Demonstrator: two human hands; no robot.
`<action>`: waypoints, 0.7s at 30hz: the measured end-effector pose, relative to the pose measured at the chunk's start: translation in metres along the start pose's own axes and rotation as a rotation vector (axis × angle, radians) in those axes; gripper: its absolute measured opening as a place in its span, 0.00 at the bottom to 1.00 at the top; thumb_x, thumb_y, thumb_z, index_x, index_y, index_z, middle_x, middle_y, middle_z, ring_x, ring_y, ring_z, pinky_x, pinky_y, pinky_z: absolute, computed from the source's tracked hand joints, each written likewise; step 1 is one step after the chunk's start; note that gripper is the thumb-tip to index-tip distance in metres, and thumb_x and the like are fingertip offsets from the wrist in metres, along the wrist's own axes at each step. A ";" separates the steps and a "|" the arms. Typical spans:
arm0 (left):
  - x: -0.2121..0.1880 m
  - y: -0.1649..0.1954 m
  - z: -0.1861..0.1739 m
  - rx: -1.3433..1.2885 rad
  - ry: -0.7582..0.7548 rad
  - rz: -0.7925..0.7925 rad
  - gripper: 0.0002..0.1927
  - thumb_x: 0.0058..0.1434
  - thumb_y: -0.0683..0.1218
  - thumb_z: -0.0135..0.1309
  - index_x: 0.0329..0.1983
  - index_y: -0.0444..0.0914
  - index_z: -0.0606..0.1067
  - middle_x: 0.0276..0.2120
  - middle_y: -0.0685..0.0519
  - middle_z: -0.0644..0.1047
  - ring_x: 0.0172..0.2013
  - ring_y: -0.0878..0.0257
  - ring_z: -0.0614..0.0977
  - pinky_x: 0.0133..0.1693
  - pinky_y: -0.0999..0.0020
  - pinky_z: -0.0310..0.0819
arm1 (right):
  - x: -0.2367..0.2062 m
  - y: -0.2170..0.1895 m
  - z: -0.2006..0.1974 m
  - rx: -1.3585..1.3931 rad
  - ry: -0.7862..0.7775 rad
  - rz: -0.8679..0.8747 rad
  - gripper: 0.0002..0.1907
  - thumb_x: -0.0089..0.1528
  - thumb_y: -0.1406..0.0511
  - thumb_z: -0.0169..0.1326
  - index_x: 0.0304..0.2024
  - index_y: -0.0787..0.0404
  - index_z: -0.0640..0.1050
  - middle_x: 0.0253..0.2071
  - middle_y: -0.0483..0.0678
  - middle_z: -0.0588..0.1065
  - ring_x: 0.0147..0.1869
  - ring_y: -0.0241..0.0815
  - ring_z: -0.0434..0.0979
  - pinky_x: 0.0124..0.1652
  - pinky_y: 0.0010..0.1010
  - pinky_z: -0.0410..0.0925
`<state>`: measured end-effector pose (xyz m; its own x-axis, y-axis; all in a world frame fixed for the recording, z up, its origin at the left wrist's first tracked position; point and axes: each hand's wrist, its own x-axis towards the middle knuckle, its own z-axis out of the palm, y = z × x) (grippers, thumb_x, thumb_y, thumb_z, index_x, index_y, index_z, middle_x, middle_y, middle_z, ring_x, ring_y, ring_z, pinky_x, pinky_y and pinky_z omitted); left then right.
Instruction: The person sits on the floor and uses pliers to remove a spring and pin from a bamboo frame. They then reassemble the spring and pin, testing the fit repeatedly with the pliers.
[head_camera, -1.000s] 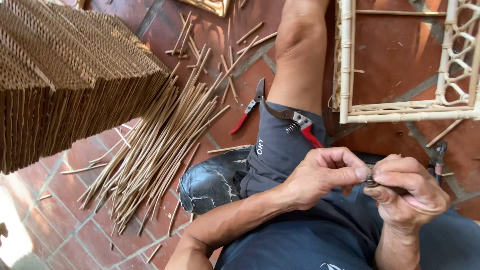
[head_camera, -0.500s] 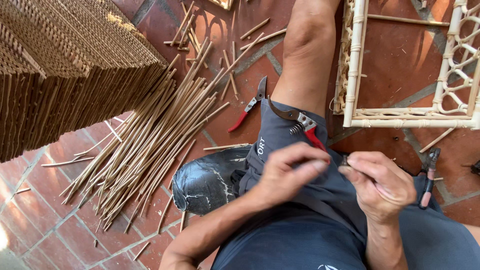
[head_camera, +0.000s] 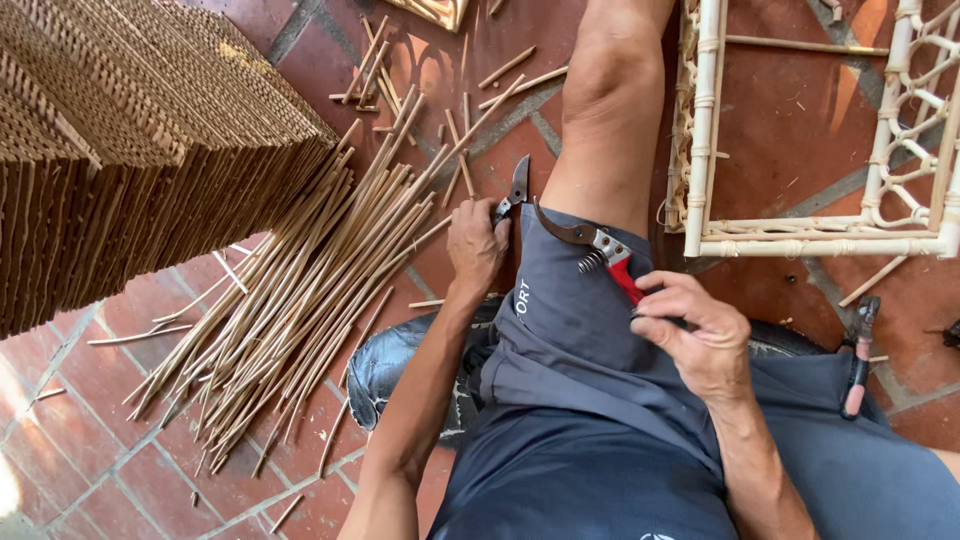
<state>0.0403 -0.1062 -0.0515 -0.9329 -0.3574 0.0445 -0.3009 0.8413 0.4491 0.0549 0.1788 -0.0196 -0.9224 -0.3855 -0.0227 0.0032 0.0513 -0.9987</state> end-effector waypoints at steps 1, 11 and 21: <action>0.003 0.001 0.000 -0.011 0.012 0.026 0.15 0.56 0.45 0.63 0.45 0.40 0.74 0.40 0.47 0.73 0.45 0.48 0.75 0.47 0.54 0.71 | 0.002 -0.002 0.001 -0.019 -0.045 0.000 0.11 0.52 0.71 0.68 0.35 0.62 0.80 0.36 0.45 0.80 0.55 0.47 0.79 0.56 0.34 0.71; 0.015 0.012 -0.019 -0.286 -0.184 -0.243 0.23 0.52 0.42 0.61 0.51 0.38 0.72 0.45 0.44 0.78 0.49 0.46 0.79 0.49 0.54 0.72 | 0.015 -0.004 0.023 -0.011 -0.206 -0.083 0.09 0.51 0.69 0.69 0.32 0.60 0.81 0.31 0.41 0.80 0.56 0.46 0.77 0.57 0.38 0.69; 0.010 0.006 -0.005 -0.641 -0.227 -0.447 0.19 0.52 0.36 0.62 0.47 0.36 0.75 0.35 0.52 0.77 0.36 0.60 0.78 0.39 0.64 0.73 | 0.022 -0.023 0.028 -0.269 -0.389 -0.259 0.08 0.49 0.66 0.68 0.29 0.56 0.81 0.30 0.39 0.79 0.46 0.39 0.78 0.53 0.38 0.62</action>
<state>0.0301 -0.1072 -0.0437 -0.7894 -0.4558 -0.4112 -0.5470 0.2180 0.8083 0.0454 0.1436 0.0016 -0.6685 -0.7270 0.1569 -0.3519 0.1233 -0.9279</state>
